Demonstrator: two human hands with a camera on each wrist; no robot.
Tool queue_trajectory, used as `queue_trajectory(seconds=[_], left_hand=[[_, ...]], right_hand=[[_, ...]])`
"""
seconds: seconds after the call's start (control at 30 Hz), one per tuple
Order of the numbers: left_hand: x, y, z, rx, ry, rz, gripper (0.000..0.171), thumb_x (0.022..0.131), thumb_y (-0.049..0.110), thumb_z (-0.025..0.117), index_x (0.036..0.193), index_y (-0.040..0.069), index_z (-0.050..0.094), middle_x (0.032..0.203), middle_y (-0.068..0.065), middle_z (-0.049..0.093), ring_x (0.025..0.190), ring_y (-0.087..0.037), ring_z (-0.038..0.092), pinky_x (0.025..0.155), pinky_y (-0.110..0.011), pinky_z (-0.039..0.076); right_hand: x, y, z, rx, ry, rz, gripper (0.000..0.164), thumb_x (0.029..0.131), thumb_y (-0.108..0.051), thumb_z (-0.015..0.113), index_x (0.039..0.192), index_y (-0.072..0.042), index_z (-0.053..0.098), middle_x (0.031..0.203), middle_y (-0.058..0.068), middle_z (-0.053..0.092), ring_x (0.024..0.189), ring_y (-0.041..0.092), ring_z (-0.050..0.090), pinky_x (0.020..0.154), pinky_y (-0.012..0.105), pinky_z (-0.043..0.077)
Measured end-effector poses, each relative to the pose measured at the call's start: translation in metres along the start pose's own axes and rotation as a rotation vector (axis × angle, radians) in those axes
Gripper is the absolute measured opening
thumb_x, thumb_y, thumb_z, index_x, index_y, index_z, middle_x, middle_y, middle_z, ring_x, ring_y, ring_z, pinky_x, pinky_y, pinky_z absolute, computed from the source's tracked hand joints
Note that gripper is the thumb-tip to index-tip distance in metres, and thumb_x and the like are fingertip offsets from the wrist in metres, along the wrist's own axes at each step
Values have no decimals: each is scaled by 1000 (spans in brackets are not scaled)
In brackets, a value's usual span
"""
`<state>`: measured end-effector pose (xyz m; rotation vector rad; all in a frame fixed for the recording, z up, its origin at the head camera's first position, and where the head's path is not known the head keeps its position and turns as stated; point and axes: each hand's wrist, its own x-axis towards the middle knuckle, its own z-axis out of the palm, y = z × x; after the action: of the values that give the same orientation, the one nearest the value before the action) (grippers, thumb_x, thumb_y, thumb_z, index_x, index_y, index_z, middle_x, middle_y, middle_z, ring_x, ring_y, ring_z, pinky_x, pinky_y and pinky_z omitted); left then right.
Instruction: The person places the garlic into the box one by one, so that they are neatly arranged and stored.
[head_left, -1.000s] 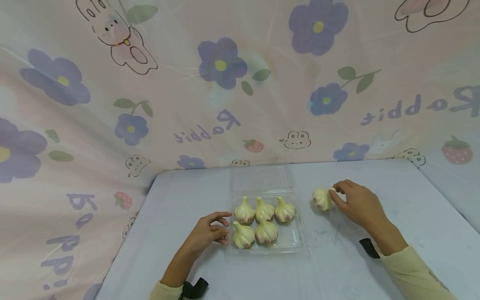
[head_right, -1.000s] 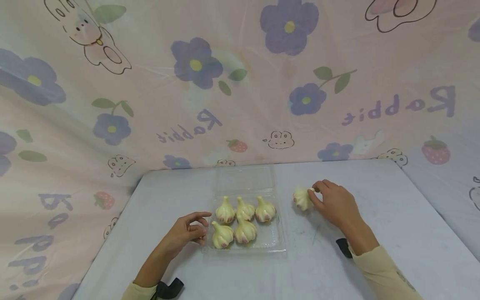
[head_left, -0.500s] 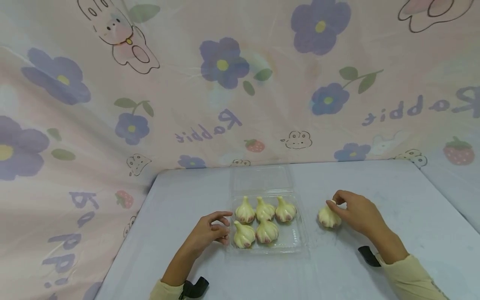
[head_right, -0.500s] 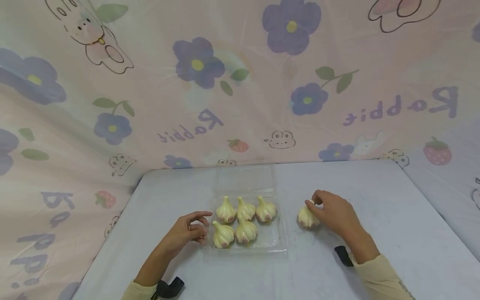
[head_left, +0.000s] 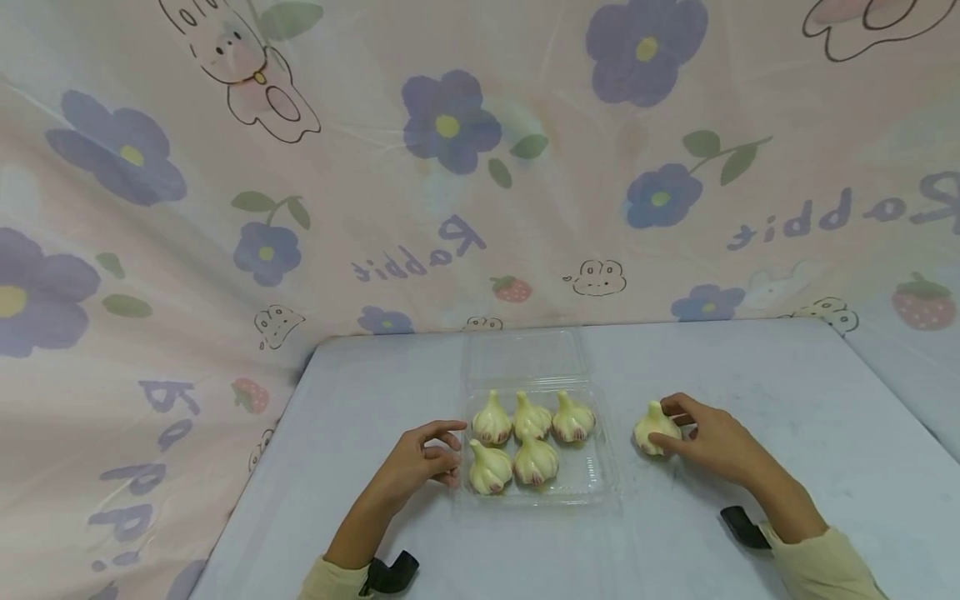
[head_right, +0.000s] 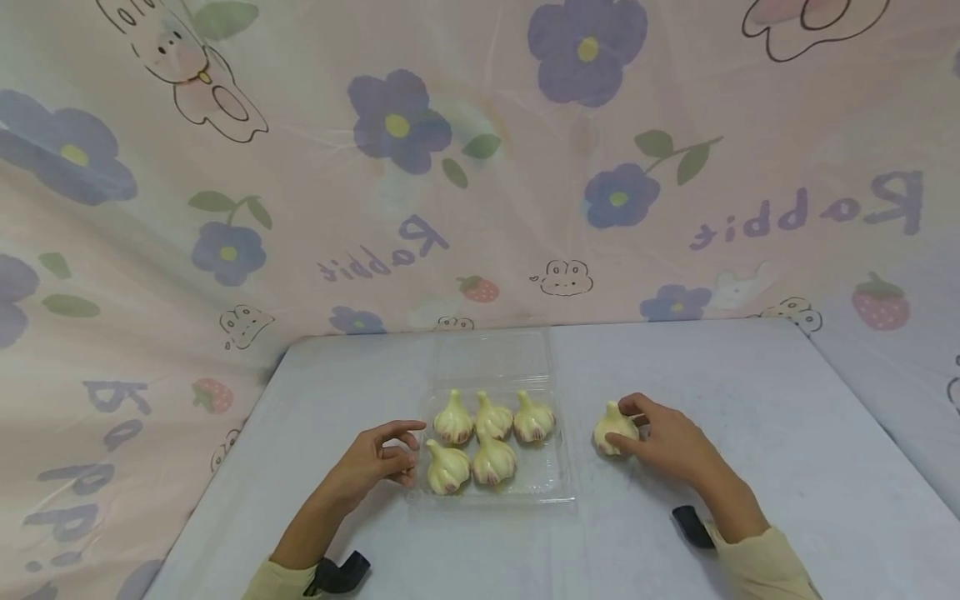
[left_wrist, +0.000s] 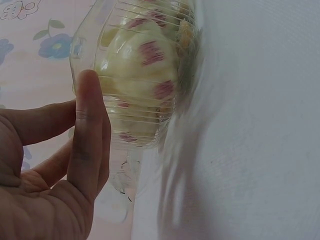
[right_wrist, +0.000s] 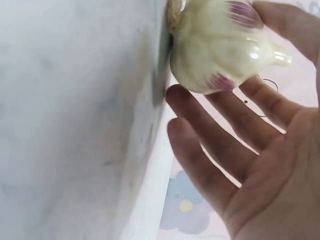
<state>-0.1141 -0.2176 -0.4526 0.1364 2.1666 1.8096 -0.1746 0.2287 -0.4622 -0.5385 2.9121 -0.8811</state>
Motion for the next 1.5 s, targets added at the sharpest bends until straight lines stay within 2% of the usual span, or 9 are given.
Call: queue_trajectory(seconds=[0.23, 0.33, 0.5, 0.7, 0.97, 1.3, 1.5], left_hand=[[1, 3, 1, -5, -4, 3, 51, 95, 3, 63, 144, 2, 49, 113, -16, 53, 79, -15, 65, 68, -28, 62], [1, 3, 1, -5, -5, 8, 51, 95, 2, 63, 143, 1, 49, 113, -17, 53, 79, -14, 66, 68, -28, 62], [2, 3, 0, -3, 4, 9, 50, 94, 1, 63, 142, 3, 51, 112, -16, 53, 79, -15, 66, 68, -29, 63], [1, 3, -2, -10, 5, 5, 51, 94, 1, 63, 143, 2, 50, 112, -15, 54, 79, -15, 66, 68, -29, 63], [1, 3, -1, -13, -2, 9, 52, 95, 0, 62, 144, 0, 47, 112, -16, 53, 77, -14, 65, 67, -27, 62], [1, 2, 0, -14, -5, 1, 51, 95, 0, 61, 144, 0, 48, 112, -16, 53, 77, -14, 65, 67, -27, 62], [0, 3, 1, -24, -2, -10, 51, 94, 0, 62, 144, 1, 49, 112, -16, 54, 76, -15, 66, 67, -27, 62]], right_hand=[[-6, 3, 0, -6, -1, -35, 76, 84, -53, 74, 137, -4, 52, 133, 18, 60, 111, 34, 64, 83, 41, 57], [-6, 4, -1, 6, 9, -56, 74, 84, -50, 76, 135, -2, 52, 132, 18, 60, 112, 34, 64, 83, 37, 58], [-3, 4, -1, 53, 17, -51, 63, 82, -47, 79, 123, -7, 52, 121, 14, 65, 105, 30, 67, 80, 32, 58], [-2, 3, 1, 71, 34, -45, 59, 81, -45, 81, 119, -10, 54, 115, 16, 69, 97, 28, 68, 77, 38, 58], [-2, 4, -1, 49, 38, -30, 57, 81, -48, 80, 119, -12, 55, 116, 14, 69, 97, 25, 67, 76, 32, 56], [-4, 4, -6, 41, 52, -16, 61, 81, -49, 79, 121, -10, 54, 117, 17, 69, 97, 29, 67, 78, 44, 57], [-7, 1, -15, 38, 62, -13, 61, 82, -47, 79, 123, -10, 53, 118, 17, 68, 99, 31, 66, 79, 44, 56]])
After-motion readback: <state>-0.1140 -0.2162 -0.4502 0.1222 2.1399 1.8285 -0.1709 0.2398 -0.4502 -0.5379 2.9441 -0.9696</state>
